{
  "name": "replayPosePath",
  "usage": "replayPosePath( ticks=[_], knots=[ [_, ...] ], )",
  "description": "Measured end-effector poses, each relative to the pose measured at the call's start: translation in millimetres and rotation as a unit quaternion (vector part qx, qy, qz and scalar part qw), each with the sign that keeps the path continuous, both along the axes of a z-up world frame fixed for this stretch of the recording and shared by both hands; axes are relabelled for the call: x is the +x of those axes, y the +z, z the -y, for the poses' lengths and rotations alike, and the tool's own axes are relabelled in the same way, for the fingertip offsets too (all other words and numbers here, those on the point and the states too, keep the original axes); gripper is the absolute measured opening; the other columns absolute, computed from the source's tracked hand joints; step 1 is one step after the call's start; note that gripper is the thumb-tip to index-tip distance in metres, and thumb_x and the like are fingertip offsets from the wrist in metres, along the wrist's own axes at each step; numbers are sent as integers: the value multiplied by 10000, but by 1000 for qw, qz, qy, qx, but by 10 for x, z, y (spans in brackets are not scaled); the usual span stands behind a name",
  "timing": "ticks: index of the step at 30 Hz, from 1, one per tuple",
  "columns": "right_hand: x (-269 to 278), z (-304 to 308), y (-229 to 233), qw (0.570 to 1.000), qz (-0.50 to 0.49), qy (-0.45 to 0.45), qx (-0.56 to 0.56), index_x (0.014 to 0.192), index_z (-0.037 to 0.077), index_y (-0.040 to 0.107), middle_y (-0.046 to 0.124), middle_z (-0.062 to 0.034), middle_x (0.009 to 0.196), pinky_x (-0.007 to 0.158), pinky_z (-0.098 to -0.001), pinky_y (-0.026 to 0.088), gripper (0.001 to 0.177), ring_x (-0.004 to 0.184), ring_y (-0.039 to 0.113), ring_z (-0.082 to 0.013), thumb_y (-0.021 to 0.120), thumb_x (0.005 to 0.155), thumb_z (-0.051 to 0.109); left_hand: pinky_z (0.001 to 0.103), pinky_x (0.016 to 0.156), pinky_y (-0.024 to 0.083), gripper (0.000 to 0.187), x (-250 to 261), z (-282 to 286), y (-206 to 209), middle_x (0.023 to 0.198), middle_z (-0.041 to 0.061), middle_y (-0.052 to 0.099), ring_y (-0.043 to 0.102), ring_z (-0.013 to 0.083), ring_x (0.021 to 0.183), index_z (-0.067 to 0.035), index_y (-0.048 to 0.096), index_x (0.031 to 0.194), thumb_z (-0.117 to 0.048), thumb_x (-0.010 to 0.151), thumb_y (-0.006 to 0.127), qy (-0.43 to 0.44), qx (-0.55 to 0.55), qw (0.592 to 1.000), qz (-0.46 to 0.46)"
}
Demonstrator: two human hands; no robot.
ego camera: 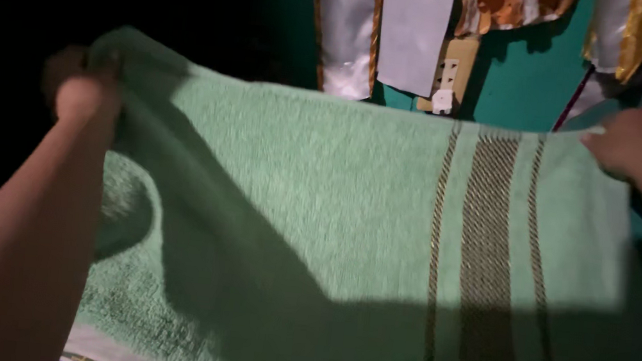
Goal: The person folds a purple towel, a green towel, and a light blue towel one at a time on a black surface, then stacks them neatly. The person smooths and aligns each towel before folding and stacking.
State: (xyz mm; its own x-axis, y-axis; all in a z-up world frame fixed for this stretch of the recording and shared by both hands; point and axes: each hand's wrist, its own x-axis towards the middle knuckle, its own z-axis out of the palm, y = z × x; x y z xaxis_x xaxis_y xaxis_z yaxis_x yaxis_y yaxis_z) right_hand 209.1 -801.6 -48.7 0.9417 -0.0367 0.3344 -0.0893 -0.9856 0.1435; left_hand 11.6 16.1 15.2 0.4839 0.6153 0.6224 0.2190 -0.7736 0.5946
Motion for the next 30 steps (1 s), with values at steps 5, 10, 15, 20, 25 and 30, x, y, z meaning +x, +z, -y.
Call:
replayPosePath(
  ticks=[5,10,15,20,25,30],
  knots=[
    [-2,-416,-253,990,-10,-10,137,1017,-48,813,788,-283,1084,957,-524,587,464,999,749,-438,578,1081,347,501,967,512,553,-9,66,-214,1312,210,651,630,404,1161,-85,636,1355,-453,956,739,8,-68,994,-85],
    [-180,-704,-587,985,-13,114,127,1327,-33,618,564,-243,1400,1005,-479,475,782,1235,567,-422,872,719,387,508,974,514,573,-123,201,-323,1329,203,634,620,405,1174,-117,616,1384,-452,937,741,2,-103,982,-157],
    [-899,-665,-678,979,-91,141,115,1385,40,646,604,-184,1437,1152,-412,451,784,1353,557,-336,855,765,473,516,982,517,598,-449,274,-299,1347,195,617,610,406,1187,-149,596,1414,-451,919,743,-35,-82,971,-221],
    [-1655,-333,-1091,974,-148,-118,128,1384,115,629,583,-116,1438,1104,-432,461,711,1285,584,-273,839,811,480,527,860,574,459,-1186,280,24,1091,190,764,725,361,971,-92,765,1211,-406,877,777,-117,-181,949,-230],
    [-2161,136,-1665,991,-71,-101,-50,1182,160,735,744,-58,1136,1111,-352,496,501,1072,690,-199,697,928,590,520,778,617,539,-1894,392,367,1050,235,790,758,371,907,-83,762,1219,-463,838,746,-144,-269,893,-330],
    [-2545,157,-1797,978,-123,-165,-45,1111,162,740,767,-97,1053,993,-411,539,486,985,723,-261,627,970,613,512,745,612,610,-2099,424,428,1078,186,788,746,321,915,-77,777,1221,-524,808,747,-159,-165,865,-447]
  ],
)
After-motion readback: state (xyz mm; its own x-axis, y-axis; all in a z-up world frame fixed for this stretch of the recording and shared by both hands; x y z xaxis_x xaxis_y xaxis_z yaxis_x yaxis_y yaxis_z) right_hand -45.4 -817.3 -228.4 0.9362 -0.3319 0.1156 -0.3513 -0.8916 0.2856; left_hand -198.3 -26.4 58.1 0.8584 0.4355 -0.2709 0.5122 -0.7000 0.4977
